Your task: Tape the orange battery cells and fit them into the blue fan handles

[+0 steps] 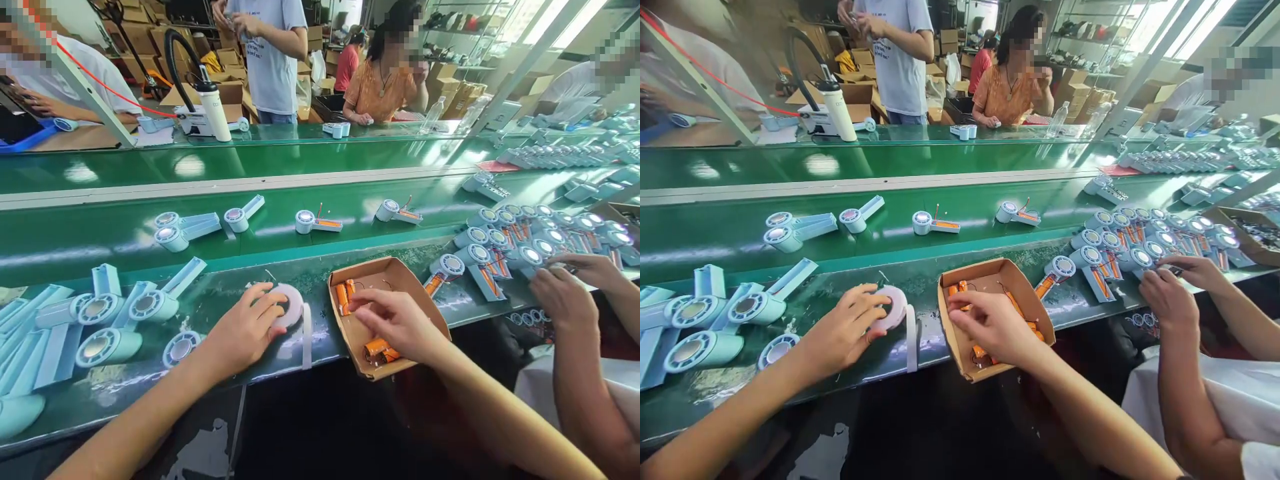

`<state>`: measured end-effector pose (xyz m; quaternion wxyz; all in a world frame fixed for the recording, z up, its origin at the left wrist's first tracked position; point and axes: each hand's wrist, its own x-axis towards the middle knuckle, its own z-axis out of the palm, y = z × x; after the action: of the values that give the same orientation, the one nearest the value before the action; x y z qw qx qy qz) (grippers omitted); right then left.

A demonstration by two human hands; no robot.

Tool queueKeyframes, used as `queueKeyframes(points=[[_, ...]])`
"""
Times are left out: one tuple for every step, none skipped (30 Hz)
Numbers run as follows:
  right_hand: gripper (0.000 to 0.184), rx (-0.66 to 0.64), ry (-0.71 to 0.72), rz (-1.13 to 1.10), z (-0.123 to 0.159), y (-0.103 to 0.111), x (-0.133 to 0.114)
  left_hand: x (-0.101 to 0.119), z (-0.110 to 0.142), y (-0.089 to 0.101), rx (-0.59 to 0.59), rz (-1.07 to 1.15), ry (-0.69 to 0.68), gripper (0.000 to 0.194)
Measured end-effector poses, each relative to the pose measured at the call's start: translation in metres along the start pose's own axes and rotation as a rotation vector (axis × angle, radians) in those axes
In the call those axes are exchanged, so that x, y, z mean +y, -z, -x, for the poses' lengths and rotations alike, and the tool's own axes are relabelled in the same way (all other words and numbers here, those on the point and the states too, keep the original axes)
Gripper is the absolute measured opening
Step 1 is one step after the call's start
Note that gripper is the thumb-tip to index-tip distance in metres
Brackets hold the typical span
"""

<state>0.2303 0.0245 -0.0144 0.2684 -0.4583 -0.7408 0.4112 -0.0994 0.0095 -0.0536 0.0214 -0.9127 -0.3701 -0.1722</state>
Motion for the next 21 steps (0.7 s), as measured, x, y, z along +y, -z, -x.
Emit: queueKeyframes(points=[[0.044, -0.094, -0.053, -0.09, 0.0, -0.013, -0.005, 0.007, -0.006, 0.004, 0.053, -0.001, -0.008, 0.015], [0.048, -0.193, -0.081, -0.18, 0.001, -0.026, -0.011, 0.013, -0.012, 0.009, 0.094, 0.007, -0.015, 0.018], [0.051, -0.282, -0.09, -0.255, 0.003, -0.038, -0.016, 0.018, -0.015, 0.013, 0.119, 0.018, -0.016, 0.021], [0.053, -0.359, -0.087, -0.308, 0.006, -0.048, -0.02, 0.022, -0.016, 0.016, 0.136, 0.024, -0.014, 0.024], [0.058, -0.424, -0.073, -0.336, 0.01, -0.055, -0.023, 0.023, -0.015, 0.018, 0.154, 0.022, -0.008, 0.026], [0.063, -0.495, -0.041, -0.336, 0.014, -0.06, -0.025, 0.023, -0.013, 0.018, 0.171, 0.01, 0.003, 0.029], [0.066, -0.586, 0.009, -0.304, 0.018, -0.06, -0.025, 0.022, -0.009, 0.017, 0.19, -0.01, 0.015, 0.031], [0.065, -0.689, 0.071, -0.247, 0.02, -0.058, -0.025, 0.02, -0.005, 0.015, 0.211, -0.031, 0.028, 0.033], [0.062, -0.764, 0.126, -0.168, 0.02, -0.052, -0.023, 0.018, 0.0, 0.013, 0.231, -0.048, 0.042, 0.036], [0.058, -0.775, 0.154, -0.059, 0.017, -0.043, -0.02, 0.016, 0.004, 0.01, 0.248, -0.057, 0.055, 0.039], [0.053, -0.707, 0.138, 0.084, 0.013, -0.031, -0.016, 0.016, 0.008, 0.007, 0.262, -0.057, 0.066, 0.04], [0.048, -0.573, 0.076, 0.256, 0.006, -0.02, -0.012, 0.018, 0.01, 0.004, 0.275, -0.05, 0.074, 0.041], [0.044, -0.4, -0.021, 0.44, -0.003, -0.008, -0.006, 0.02, 0.011, 0.001, 0.284, -0.039, 0.08, 0.041], [0.04, -0.238, -0.127, 0.612, -0.012, 0.002, 0.001, 0.024, 0.012, -0.001, 0.287, -0.027, 0.081, 0.04], [0.036, -0.132, -0.223, 0.747, -0.02, 0.009, 0.008, 0.028, 0.011, -0.003, 0.289, -0.017, 0.08, 0.039], [0.032, -0.096, -0.297, 0.827, -0.028, 0.014, 0.014, 0.032, 0.009, -0.006, 0.289, -0.01, 0.077, 0.038], [0.029, -0.109, -0.346, 0.851, -0.035, 0.016, 0.021, 0.036, 0.007, -0.008, 0.288, -0.005, 0.07, 0.037], [0.028, -0.141, -0.367, 0.834, -0.039, 0.015, 0.026, 0.04, 0.004, -0.011, 0.284, -0.003, 0.058, 0.036], [0.03, -0.171, -0.361, 0.801, -0.042, 0.012, 0.031, 0.043, 0.002, -0.014, 0.28, -0.002, 0.045, 0.034], [0.033, -0.183, -0.335, 0.77, -0.044, 0.009, 0.034, 0.045, -0.001, -0.017, 0.275, 0.001, 0.031, 0.032], [0.038, -0.177, -0.295, 0.75, -0.044, 0.006, 0.037, 0.047, -0.003, -0.019, 0.27, 0.004, 0.02, 0.03]])
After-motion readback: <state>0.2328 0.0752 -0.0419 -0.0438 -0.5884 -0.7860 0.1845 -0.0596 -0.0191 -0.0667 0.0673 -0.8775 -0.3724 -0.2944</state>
